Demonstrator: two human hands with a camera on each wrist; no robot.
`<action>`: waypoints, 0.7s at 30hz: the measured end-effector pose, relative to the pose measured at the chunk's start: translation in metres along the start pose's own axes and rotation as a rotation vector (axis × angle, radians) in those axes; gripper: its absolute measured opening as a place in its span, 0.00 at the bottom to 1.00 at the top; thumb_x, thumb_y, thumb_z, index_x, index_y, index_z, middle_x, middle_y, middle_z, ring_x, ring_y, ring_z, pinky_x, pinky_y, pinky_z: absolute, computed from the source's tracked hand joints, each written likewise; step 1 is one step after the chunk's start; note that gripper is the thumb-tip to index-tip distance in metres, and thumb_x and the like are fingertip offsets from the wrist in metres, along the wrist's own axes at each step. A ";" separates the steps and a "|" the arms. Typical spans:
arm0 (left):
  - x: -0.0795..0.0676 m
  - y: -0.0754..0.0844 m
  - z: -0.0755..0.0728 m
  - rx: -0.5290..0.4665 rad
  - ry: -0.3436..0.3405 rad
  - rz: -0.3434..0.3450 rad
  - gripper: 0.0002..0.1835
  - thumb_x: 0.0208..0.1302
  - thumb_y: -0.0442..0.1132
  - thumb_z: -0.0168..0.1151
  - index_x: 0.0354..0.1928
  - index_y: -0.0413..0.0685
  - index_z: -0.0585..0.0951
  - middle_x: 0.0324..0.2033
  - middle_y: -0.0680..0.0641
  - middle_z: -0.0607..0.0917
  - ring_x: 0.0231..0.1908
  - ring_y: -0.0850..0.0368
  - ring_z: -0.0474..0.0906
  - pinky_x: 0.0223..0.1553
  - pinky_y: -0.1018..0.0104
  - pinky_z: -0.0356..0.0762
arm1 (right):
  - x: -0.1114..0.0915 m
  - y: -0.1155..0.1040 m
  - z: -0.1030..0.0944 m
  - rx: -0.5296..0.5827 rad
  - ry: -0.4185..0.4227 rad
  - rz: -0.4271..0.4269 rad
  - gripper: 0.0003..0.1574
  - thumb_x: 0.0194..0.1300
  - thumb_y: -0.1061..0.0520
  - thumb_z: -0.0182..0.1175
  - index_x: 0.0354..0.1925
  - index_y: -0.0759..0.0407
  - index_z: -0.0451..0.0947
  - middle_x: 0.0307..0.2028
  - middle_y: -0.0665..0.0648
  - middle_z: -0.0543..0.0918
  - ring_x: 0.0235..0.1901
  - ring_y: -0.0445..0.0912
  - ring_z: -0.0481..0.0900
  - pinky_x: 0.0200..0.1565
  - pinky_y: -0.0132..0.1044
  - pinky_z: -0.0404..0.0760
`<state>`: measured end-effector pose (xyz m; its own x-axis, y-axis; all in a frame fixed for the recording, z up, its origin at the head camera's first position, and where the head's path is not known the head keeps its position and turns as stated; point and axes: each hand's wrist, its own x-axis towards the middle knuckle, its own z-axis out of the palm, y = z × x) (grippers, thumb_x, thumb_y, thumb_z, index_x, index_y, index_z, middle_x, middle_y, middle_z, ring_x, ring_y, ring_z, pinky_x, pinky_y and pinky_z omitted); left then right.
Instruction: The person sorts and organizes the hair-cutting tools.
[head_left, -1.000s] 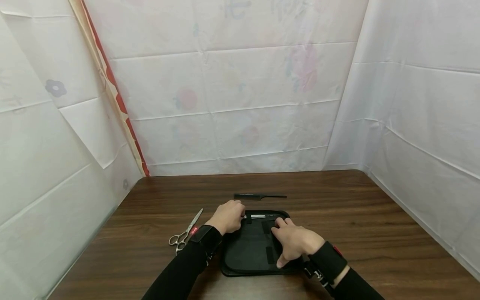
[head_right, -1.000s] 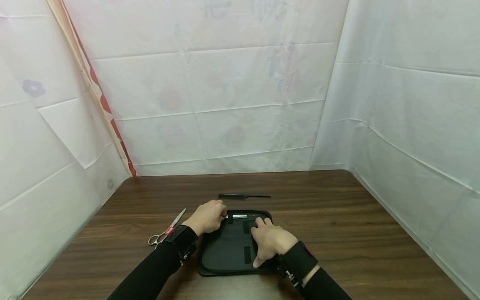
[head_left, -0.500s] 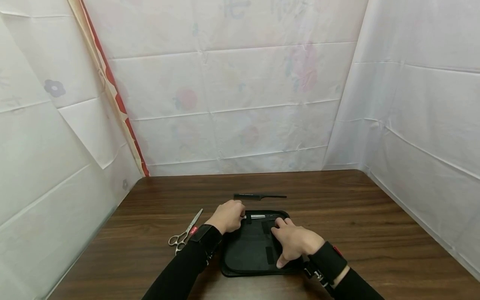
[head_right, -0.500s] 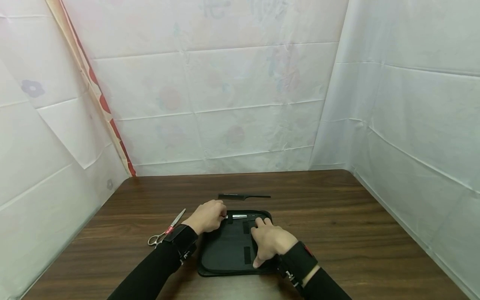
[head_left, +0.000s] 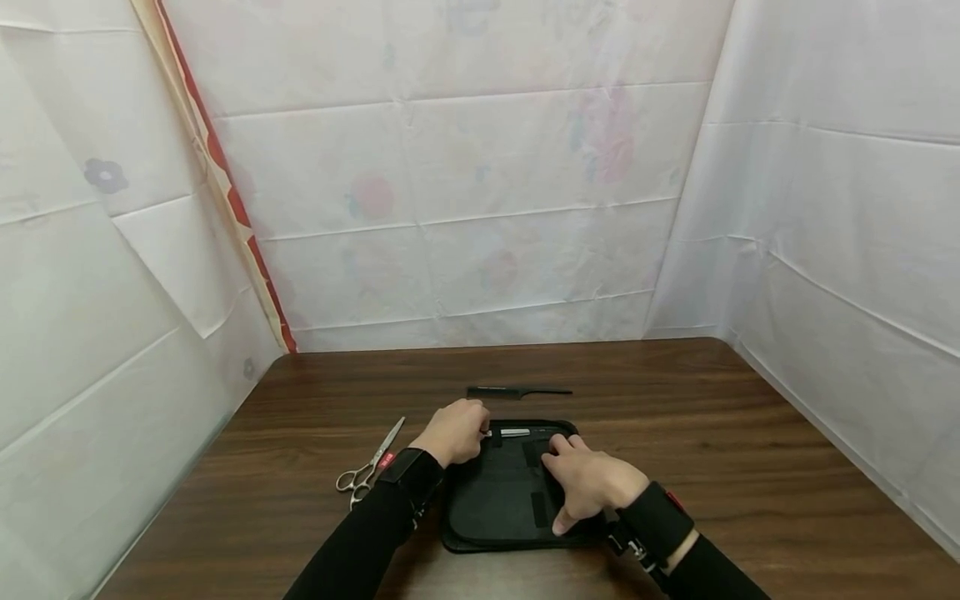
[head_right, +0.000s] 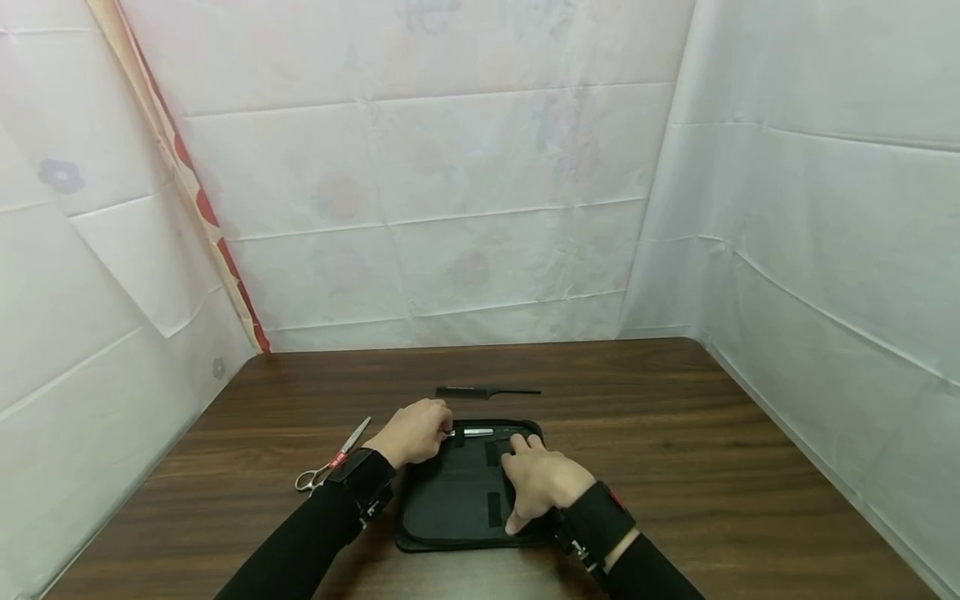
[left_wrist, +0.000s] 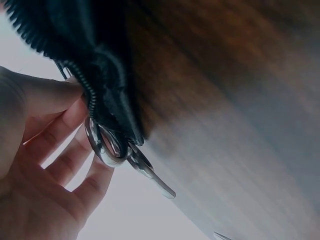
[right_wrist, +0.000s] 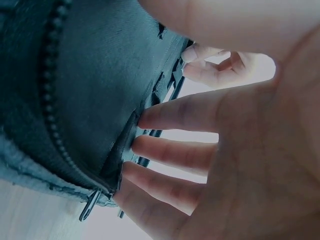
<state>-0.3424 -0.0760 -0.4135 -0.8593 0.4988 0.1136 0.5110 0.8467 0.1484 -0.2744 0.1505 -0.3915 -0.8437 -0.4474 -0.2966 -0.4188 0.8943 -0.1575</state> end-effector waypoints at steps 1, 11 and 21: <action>0.000 -0.001 0.000 -0.002 -0.001 -0.001 0.04 0.67 0.32 0.66 0.37 0.50 0.85 0.35 0.51 0.81 0.38 0.53 0.80 0.39 0.56 0.79 | 0.000 -0.001 0.000 0.002 -0.001 0.001 0.56 0.49 0.41 0.81 0.70 0.57 0.71 0.68 0.58 0.65 0.67 0.55 0.62 0.59 0.52 0.75; -0.004 -0.004 -0.001 -0.024 -0.017 -0.006 0.04 0.67 0.32 0.66 0.37 0.50 0.85 0.36 0.51 0.81 0.38 0.52 0.80 0.40 0.55 0.79 | 0.000 -0.006 0.001 0.008 0.002 0.007 0.57 0.48 0.41 0.81 0.71 0.58 0.70 0.70 0.58 0.64 0.69 0.55 0.61 0.59 0.52 0.76; -0.002 -0.001 0.000 -0.027 -0.014 0.000 0.04 0.67 0.31 0.66 0.37 0.50 0.85 0.36 0.51 0.81 0.38 0.53 0.79 0.39 0.56 0.78 | 0.000 -0.003 0.002 0.006 0.011 0.003 0.57 0.48 0.41 0.82 0.70 0.58 0.71 0.68 0.58 0.65 0.67 0.54 0.62 0.58 0.52 0.76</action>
<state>-0.3410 -0.0782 -0.4136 -0.8594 0.5016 0.0997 0.5114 0.8413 0.1752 -0.2723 0.1480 -0.3926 -0.8483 -0.4450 -0.2871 -0.4147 0.8953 -0.1623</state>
